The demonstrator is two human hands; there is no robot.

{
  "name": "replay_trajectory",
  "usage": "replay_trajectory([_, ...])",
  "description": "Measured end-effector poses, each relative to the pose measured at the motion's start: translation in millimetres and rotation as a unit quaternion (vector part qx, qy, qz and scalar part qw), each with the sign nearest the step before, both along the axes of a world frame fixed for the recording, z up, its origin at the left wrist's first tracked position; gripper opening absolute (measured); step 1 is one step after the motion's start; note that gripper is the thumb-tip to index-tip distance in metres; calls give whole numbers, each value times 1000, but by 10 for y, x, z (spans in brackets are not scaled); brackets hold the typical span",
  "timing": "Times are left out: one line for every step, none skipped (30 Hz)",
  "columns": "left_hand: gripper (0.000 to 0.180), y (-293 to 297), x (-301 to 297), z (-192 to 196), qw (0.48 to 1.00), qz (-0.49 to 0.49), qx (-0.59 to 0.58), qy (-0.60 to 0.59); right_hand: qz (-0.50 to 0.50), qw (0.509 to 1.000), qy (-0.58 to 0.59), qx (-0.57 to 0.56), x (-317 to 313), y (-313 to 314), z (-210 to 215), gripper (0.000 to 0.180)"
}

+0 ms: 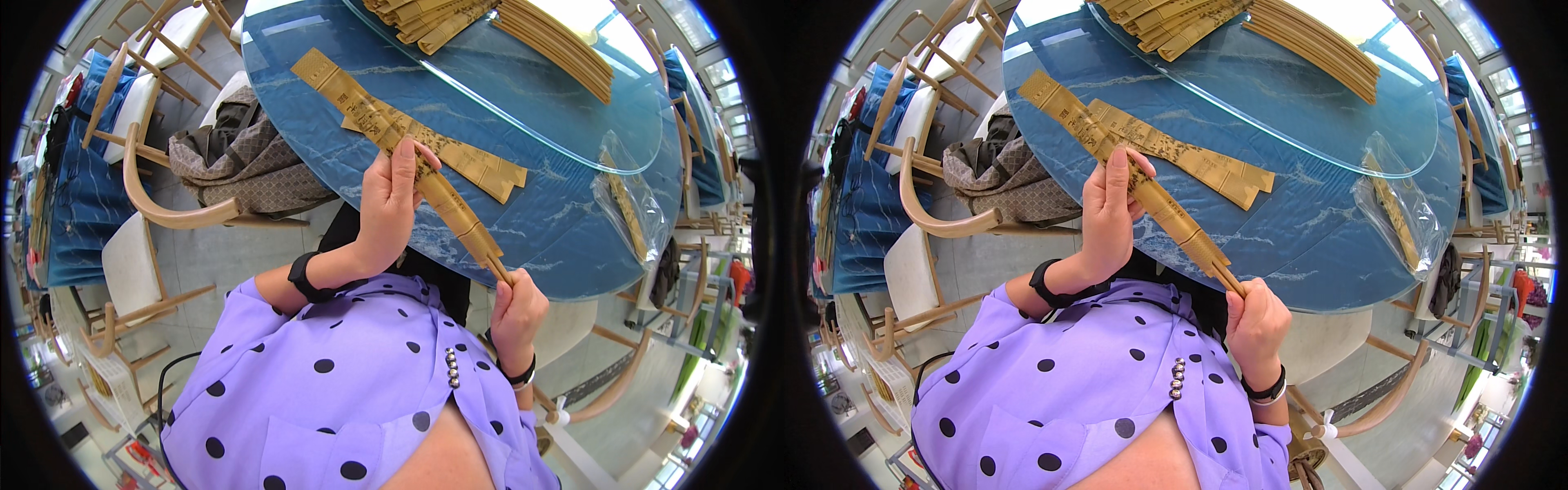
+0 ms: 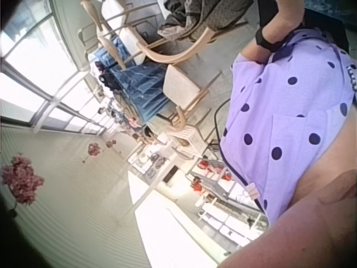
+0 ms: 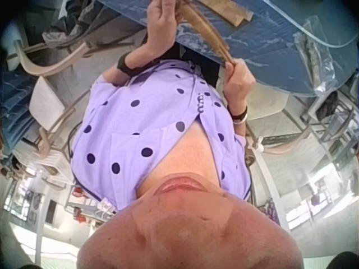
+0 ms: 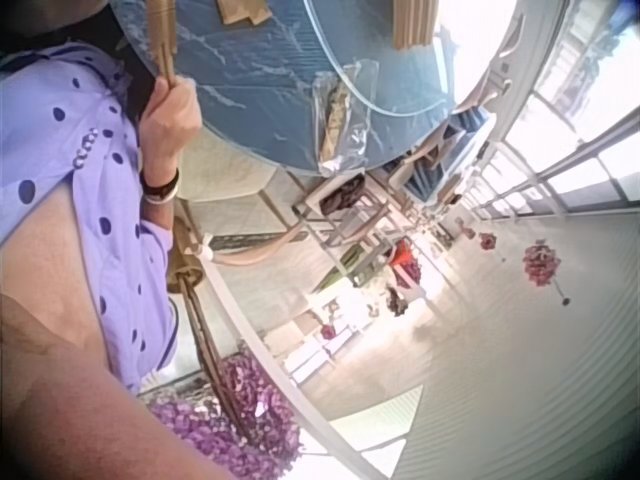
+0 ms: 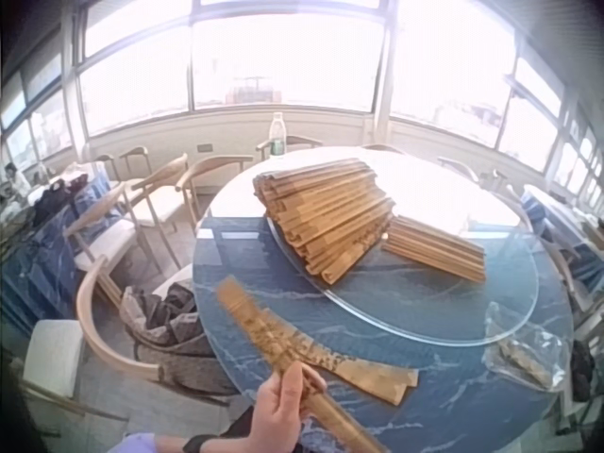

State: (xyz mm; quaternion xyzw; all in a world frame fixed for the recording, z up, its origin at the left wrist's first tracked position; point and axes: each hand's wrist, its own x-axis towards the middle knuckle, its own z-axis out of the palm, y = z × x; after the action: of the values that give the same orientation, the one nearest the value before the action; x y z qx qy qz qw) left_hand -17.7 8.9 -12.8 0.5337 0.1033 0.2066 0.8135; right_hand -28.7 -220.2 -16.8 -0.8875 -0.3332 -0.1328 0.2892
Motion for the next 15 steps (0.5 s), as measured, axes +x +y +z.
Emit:
replay_trajectory([42, -3, -3, 5, 1000, -3, 10, 2, 1, 1000, 12, 11, 1, -7, -19, 30])
replay_trajectory([43, 2, -5, 15, 1000, -5, 19, 3, 3, 999, 24, 21, 6, -13, -36, 29])
replay_trajectory([45, 24, 14, 26, 1000, 19, 17, -7, 4, 999, 35, 32, 10, -20, -43, 29])
replay_trajectory([47, 74, 58, 39, 999, 44, 15, -18, 5, 999, 43, 31, 9, -23, -24, 29])
replay_trajectory([49, 129, 110, 47, 997, 68, 14, -28, 6, 998, 51, 31, 4, -39, 4, 28])
replay_trajectory([55, 277, 139, 58, 995, 93, 17, -29, 5, 998, 60, 31, -3, -55, 31, 28])
replay_trajectory([52, 428, 164, 10, 993, 102, -1, -55, -8, 997, 64, 36, -7, -91, 41, 28])
replay_trajectory([46, 527, 216, 7, 988, 134, -8, -75, -19, 997, 67, 42, -10, -138, 29, 28])
replay_trajectory([40, 593, 254, 5, 982, 165, -15, -94, -31, 996, 71, 48, -13, -174, 19, 28])
replay_trajectory([39, 627, 268, -7, 982, 167, 3, -90, -34, 995, 74, 52, -15, -188, 20, 27])
replay_trajectory([38, 642, 274, -30, 982, 168, 21, -86, -26, 996, 70, 51, -12, -184, 16, 27])
replay_trajectory([37, 654, 269, -51, 982, 169, 39, -81, -19, 996, 66, 49, -3, -174, 13, 27])
replay_trajectory([36, 675, 249, -68, 982, 162, 20, -91, -11, 997, 62, 48, 0, -169, 10, 26])
replay_trajectory([36, 708, 235, -78, 983, 155, 1, -103, -12, 997, 64, 49, 6, -171, 6, 26])
replay_trajectory([36, 725, 230, -68, 982, 148, -18, -114, -13, 996, 66, 49, 8, -179, -2, 26])
